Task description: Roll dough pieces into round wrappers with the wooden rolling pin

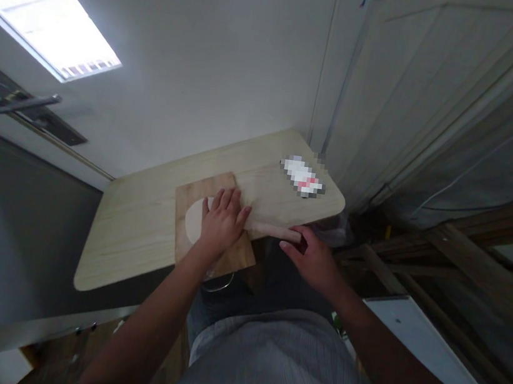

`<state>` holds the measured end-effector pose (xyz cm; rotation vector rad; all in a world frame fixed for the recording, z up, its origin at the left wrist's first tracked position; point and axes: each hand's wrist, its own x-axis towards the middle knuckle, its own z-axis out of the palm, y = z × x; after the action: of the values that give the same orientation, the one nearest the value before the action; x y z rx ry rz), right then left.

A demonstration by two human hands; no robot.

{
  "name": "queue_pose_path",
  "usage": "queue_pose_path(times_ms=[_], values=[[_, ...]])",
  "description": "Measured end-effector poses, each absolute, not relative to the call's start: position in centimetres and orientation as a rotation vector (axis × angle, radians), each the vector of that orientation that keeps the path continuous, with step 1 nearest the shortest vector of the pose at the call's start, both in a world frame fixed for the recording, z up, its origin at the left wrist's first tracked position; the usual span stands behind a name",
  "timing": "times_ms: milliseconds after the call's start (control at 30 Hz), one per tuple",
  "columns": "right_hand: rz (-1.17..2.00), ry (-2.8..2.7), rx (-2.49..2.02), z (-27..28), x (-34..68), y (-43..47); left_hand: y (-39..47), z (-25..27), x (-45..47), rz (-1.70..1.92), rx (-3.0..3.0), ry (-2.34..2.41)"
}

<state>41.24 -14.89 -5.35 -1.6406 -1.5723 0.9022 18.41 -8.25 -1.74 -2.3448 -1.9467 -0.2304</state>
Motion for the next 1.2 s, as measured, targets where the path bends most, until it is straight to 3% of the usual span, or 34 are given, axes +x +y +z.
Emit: queue_pose_path(times_ms=[200, 633, 1200], values=[[0.914, -1.522, -1.631, -5.0, 41.3, -14.4, -7.5, -1.5, 19.1, -0.273, -2.31, -1.995], [1.044, -1.619, -1.611, -4.5, 40.5, -14.3, -19.3, -3.3, 17.5, -0.346, -2.228, -2.062], [0.934, -1.493, -1.628, -5.9, 42.6, -13.7, -6.2, -1.3, 19.0, -0.287, -2.242, -2.128]])
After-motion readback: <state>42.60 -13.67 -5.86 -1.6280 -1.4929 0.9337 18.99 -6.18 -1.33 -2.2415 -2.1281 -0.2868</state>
